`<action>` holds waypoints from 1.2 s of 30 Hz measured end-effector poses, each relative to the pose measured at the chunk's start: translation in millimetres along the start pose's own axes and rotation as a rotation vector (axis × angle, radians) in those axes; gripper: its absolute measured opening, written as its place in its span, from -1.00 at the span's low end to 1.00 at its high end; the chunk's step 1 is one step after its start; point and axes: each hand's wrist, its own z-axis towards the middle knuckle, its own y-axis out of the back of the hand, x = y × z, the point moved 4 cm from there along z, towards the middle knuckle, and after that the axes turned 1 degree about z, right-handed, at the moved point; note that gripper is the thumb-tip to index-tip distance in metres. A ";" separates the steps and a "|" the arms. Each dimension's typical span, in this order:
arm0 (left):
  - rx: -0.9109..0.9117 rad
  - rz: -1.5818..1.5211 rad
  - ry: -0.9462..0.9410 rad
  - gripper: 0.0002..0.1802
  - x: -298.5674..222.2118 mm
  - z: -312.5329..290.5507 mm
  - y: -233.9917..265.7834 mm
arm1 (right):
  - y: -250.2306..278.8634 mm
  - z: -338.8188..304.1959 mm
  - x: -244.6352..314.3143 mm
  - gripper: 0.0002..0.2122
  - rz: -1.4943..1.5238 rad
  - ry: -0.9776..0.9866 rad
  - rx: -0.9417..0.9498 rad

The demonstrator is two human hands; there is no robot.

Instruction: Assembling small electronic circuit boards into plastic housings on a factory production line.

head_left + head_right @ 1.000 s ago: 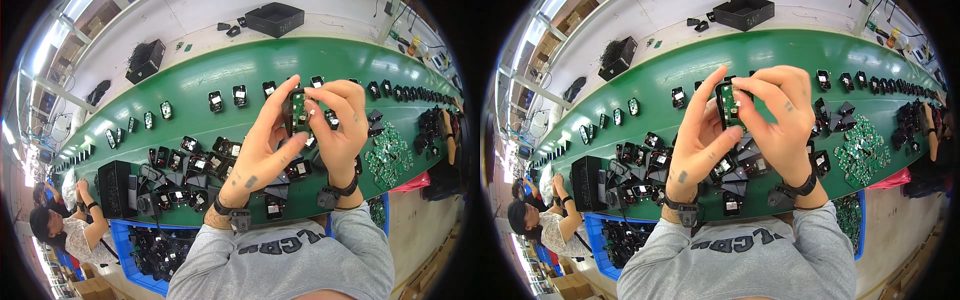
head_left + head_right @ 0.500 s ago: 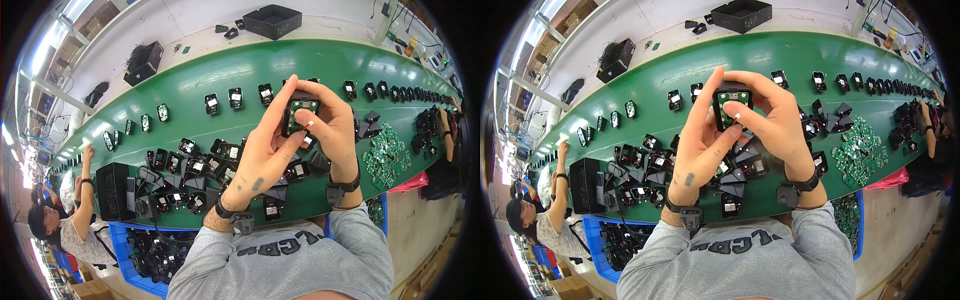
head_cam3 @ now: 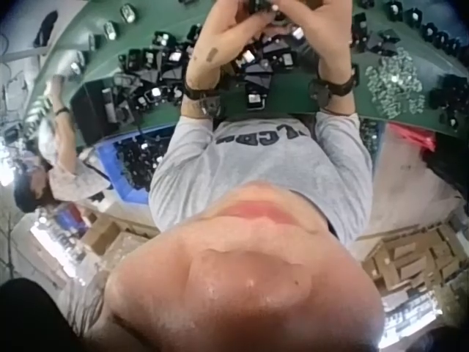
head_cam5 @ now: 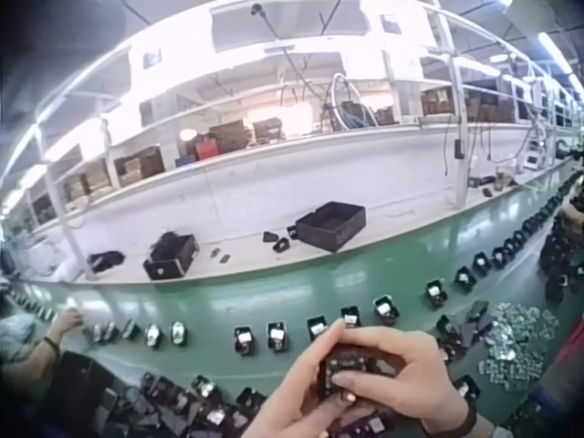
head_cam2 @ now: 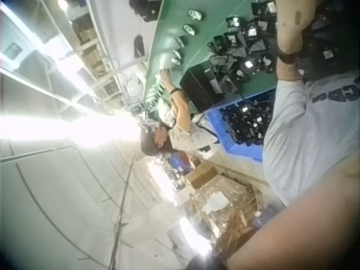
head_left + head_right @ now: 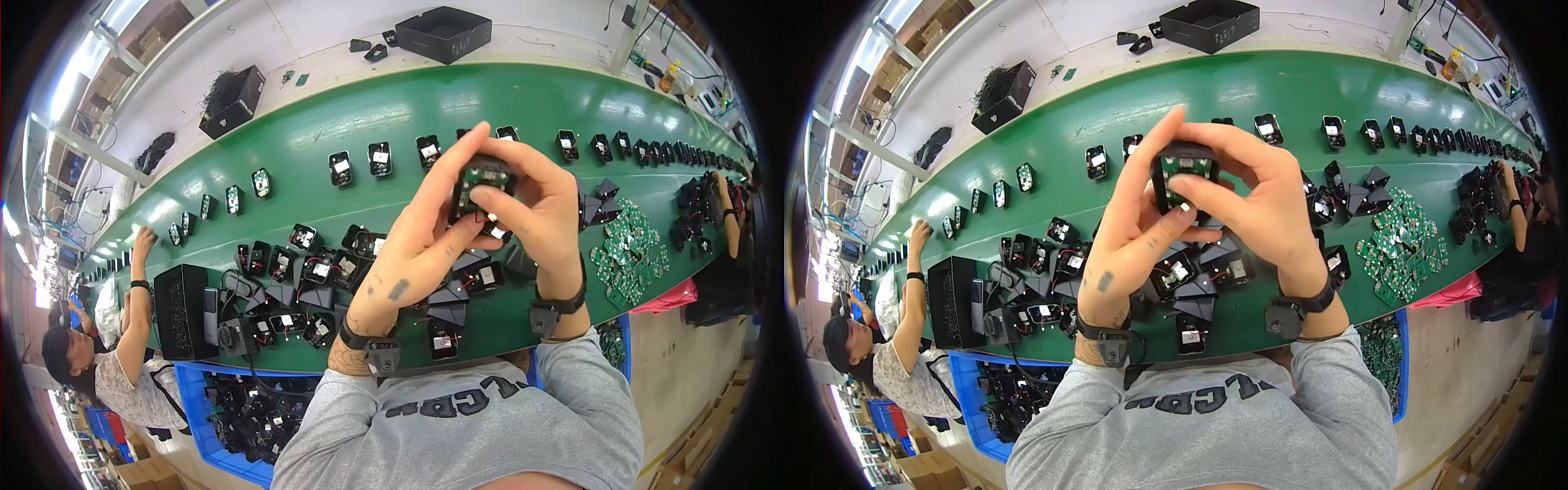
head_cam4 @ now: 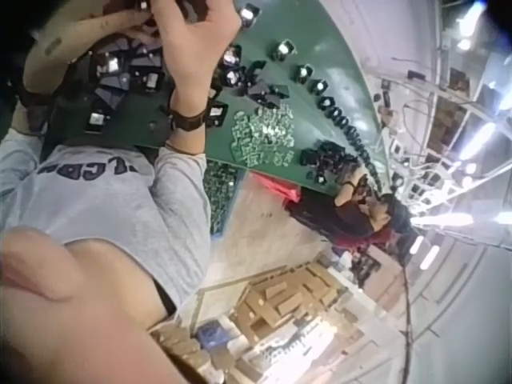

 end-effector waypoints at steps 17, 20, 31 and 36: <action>-0.222 0.023 -0.242 -0.37 7.0 2.6 -1.9 | 6.0 -3.3 32.1 -0.72 -0.530 0.513 -0.143; -0.308 0.214 -0.359 -0.30 12.3 -0.3 -0.1 | 0.0 -3.2 25.1 -0.76 -0.604 0.616 -0.169; -0.263 0.247 -0.200 -0.39 11.0 5.3 5.6 | -4.7 -4.1 21.2 -0.86 -0.516 0.540 -0.151; -0.040 -0.226 0.159 -0.58 3.0 2.9 12.2 | 1.6 -4.8 19.5 -0.89 -0.434 0.477 -0.162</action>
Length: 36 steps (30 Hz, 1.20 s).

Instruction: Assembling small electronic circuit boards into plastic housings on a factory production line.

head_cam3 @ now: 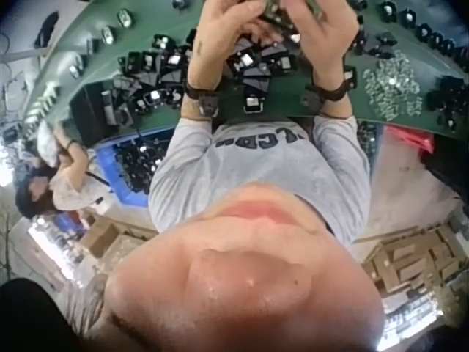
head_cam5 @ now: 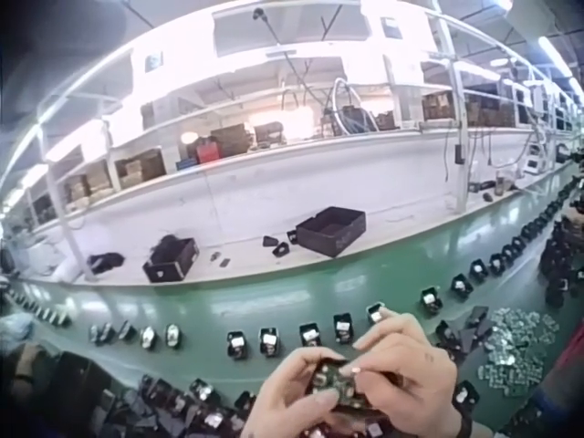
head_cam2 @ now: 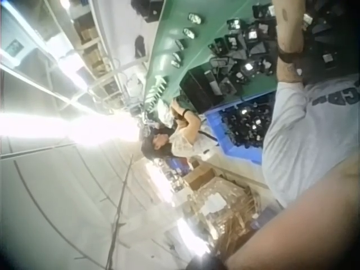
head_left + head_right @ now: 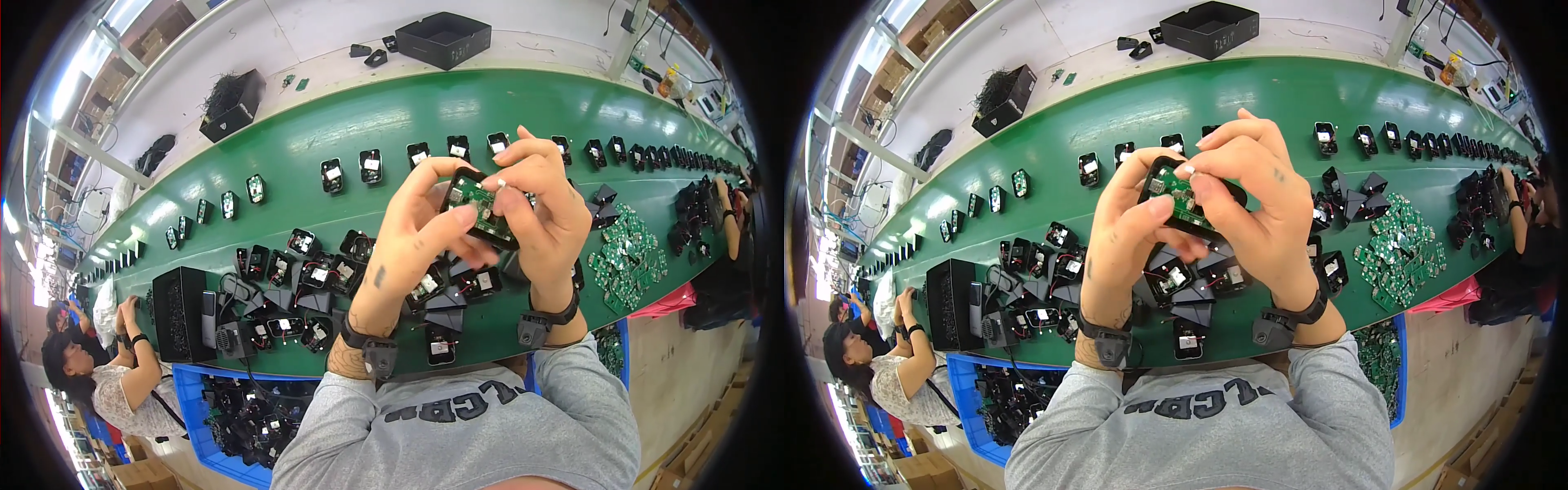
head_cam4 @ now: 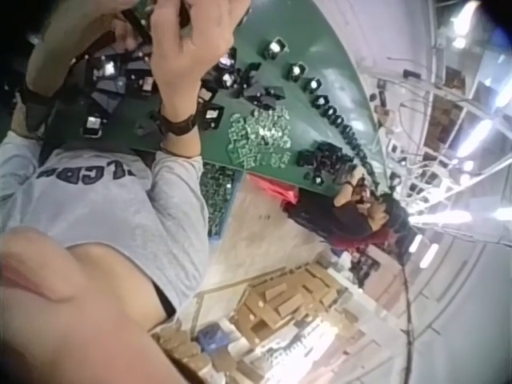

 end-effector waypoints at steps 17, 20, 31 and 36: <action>-0.323 0.626 -0.543 -0.60 -0.5 -10.5 -6.1 | -8.2 2.0 -5.3 -0.92 -0.022 0.008 0.030; -0.316 0.705 -0.588 -0.60 -1.8 -11.8 -7.3 | -7.5 1.2 -4.5 -0.91 -0.048 0.016 0.024; -0.363 0.891 -0.726 -0.53 1.3 -13.2 -8.8 | -4.9 3.1 10.6 -0.91 -0.258 -0.013 0.182; -0.445 1.193 -0.843 -0.52 4.8 -16.7 -18.2 | -6.0 2.1 9.8 -0.90 -0.368 0.009 0.190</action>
